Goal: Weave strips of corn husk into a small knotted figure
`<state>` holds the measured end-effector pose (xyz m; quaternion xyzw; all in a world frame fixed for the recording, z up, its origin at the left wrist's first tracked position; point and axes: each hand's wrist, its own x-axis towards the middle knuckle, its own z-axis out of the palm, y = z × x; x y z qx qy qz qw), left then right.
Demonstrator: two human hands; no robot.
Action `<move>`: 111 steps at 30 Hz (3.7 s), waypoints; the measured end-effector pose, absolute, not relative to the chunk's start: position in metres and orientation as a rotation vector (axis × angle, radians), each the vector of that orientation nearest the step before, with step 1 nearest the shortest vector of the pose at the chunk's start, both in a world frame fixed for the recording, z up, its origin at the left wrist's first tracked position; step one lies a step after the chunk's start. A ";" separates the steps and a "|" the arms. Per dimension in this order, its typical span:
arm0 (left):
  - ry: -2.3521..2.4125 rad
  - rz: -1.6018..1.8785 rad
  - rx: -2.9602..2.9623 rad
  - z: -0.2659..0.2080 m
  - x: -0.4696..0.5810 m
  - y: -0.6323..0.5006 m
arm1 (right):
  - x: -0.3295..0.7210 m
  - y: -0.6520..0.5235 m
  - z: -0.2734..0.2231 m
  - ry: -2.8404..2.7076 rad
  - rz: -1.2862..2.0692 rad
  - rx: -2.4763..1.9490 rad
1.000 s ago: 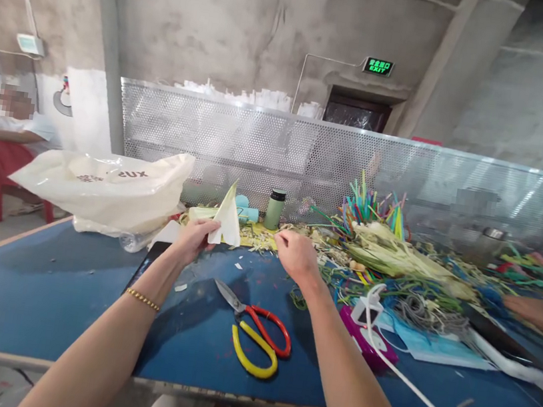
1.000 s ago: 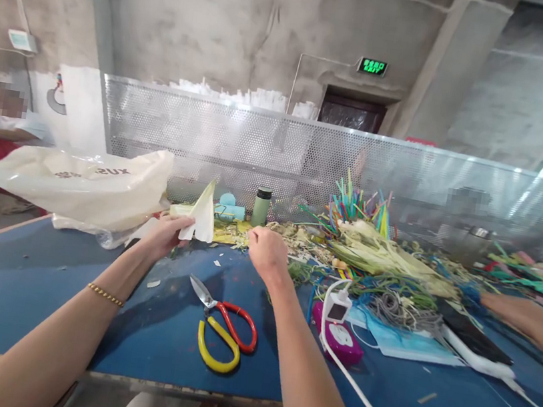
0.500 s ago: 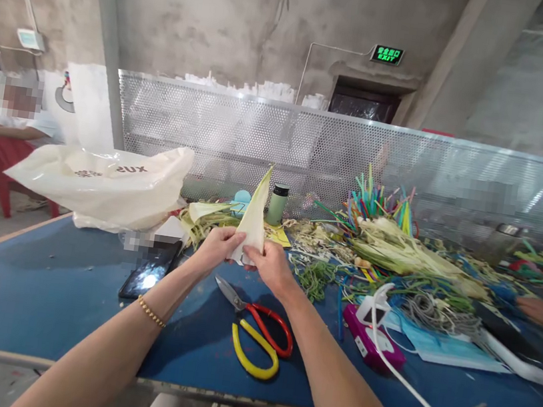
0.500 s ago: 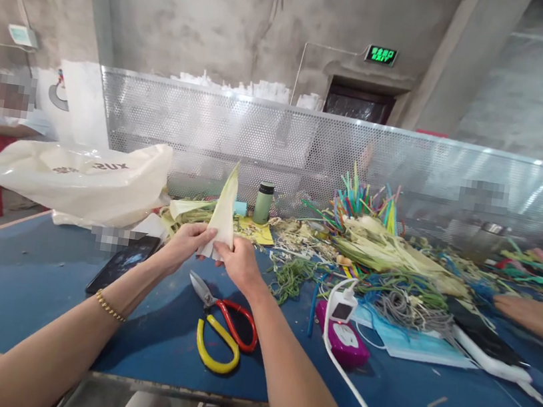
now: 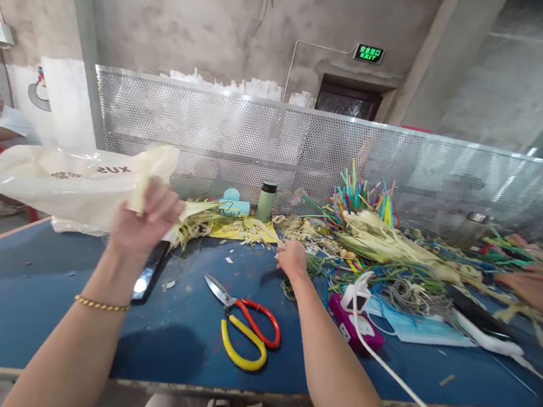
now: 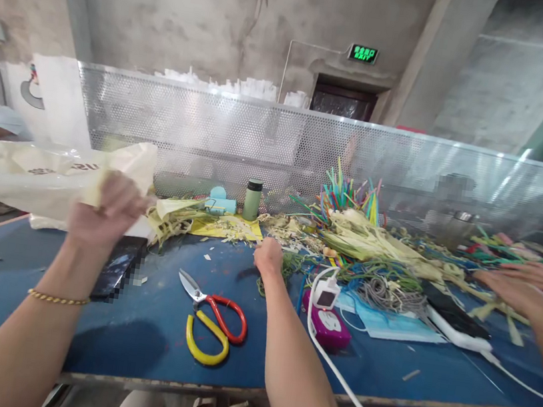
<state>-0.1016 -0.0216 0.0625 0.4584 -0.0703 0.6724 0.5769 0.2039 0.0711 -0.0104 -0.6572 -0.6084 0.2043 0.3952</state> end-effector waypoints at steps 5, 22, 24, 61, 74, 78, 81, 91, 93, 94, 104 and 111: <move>-0.058 1.703 0.995 0.061 -0.119 -0.007 | 0.184 0.061 -0.002 -1.536 0.675 -1.492; 1.016 1.284 1.755 -0.003 -0.022 0.015 | 0.138 0.021 -0.002 -1.336 1.159 -0.858; 0.939 1.328 1.707 -0.002 -0.016 0.012 | 0.135 0.021 -0.005 -1.345 1.120 -0.848; 1.061 1.325 1.763 -0.001 -0.016 0.011 | 0.146 0.017 0.002 -1.873 0.626 -0.999; 1.019 1.300 1.610 0.007 -0.014 0.002 | 0.148 0.016 0.003 -1.866 0.689 -0.990; 1.003 1.247 1.669 0.004 -0.014 0.003 | 0.145 0.019 0.002 -1.777 0.662 -0.911; 0.986 1.210 1.673 0.003 -0.013 0.002 | 0.144 0.021 0.001 -1.748 0.659 -0.882; 0.890 1.200 1.576 0.004 -0.014 0.001 | 0.144 0.013 0.008 -1.543 0.862 -0.936; 0.872 1.199 1.560 0.004 -0.013 0.000 | 0.143 0.012 0.008 -1.524 0.845 -0.936; 0.862 1.196 1.554 0.004 -0.013 0.000 | 0.143 0.011 0.008 -1.517 0.843 -0.927; 0.949 1.292 1.618 -0.003 -0.009 0.005 | 0.147 0.021 0.001 -1.835 0.632 -0.992; 1.035 1.320 1.670 -0.009 -0.008 0.012 | 0.152 0.020 0.000 -1.957 0.642 -1.079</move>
